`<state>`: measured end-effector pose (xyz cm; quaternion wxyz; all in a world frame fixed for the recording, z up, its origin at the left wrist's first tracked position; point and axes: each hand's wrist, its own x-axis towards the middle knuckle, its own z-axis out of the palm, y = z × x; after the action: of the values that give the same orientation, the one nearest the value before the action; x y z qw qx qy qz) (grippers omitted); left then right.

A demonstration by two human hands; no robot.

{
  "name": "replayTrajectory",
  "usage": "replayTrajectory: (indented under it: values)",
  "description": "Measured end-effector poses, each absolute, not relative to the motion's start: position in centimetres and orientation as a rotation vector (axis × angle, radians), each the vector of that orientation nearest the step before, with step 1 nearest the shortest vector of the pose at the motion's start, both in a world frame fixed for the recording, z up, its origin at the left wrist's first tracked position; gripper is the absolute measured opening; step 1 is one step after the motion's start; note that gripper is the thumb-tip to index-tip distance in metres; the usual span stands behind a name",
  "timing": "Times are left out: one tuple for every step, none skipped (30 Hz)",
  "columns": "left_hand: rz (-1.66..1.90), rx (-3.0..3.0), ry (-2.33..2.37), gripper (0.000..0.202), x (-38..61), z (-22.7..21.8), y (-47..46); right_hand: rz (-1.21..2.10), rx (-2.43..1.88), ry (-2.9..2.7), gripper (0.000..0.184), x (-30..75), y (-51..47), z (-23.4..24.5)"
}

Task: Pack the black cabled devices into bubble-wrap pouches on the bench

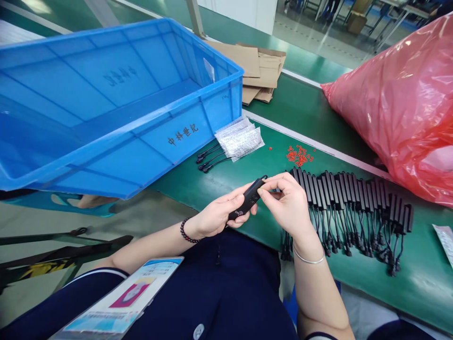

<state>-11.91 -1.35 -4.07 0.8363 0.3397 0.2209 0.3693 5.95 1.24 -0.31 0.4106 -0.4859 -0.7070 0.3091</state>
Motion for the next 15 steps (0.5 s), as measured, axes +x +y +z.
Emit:
replayTrajectory:
  values:
    - [0.786,0.722,0.467,0.058,-11.94,-4.07,-1.34,0.777,-1.223,-1.786,0.006,5.91,1.24,-0.29]
    - [0.789,0.728,0.467,0.057,-11.98,-4.07,-1.33,0.775,-1.224,-1.790,0.005,5.85,1.21,-0.27]
    - [0.793,0.735,0.471,0.057,-12.01,-4.08,-1.33,0.773,-1.228,-1.791,0.004,5.78,1.16,-0.24]
    - [0.796,0.745,0.475,0.057,-12.03,-4.09,-1.33,0.767,-1.235,-1.790,0.003,5.69,1.10,-0.21]
    - [0.798,0.755,0.479,0.056,-12.06,-4.12,-1.34,0.759,-1.245,-1.786,0.003,5.61,1.05,-0.20]
    - [0.800,0.764,0.481,0.055,-12.07,-4.15,-1.36,0.753,-1.251,-1.783,0.002,5.53,1.00,-0.20]
    - [0.800,0.771,0.482,0.055,-12.09,-4.20,-1.38,0.752,-1.254,-1.782,0.002,5.47,0.98,-0.23]
    - [0.799,0.774,0.483,0.054,-12.11,-4.24,-1.39,0.755,-1.254,-1.782,0.002,5.43,0.99,-0.27]
    - [0.798,0.773,0.484,0.054,-12.13,-4.29,-1.39,0.763,-1.251,-1.781,0.002,5.41,1.02,-0.33]
    - [0.795,0.768,0.486,0.054,-12.15,-4.34,-1.39,0.772,-1.249,-1.779,0.003,5.40,1.07,-0.41]
    - [0.792,0.758,0.488,0.055,-12.18,-4.38,-1.37,0.783,-1.250,-1.776,0.003,5.41,1.13,-0.49]
    - [0.789,0.747,0.488,0.055,-12.21,-4.42,-1.35,0.792,-1.252,-1.772,0.004,5.42,1.20,-0.56]
    - [0.786,0.736,0.487,0.056,-12.25,-4.45,-1.32,0.799,-1.256,-1.766,0.004,5.43,1.27,-0.62]
    - [0.785,0.726,0.485,0.057,-12.28,-4.47,-1.30,0.804,-1.262,-1.758,0.005,5.45,1.32,-0.66]
    - [0.784,0.717,0.482,0.057,-12.31,-4.48,-1.28,0.807,-1.266,-1.752,0.005,5.45,1.36,-0.69]
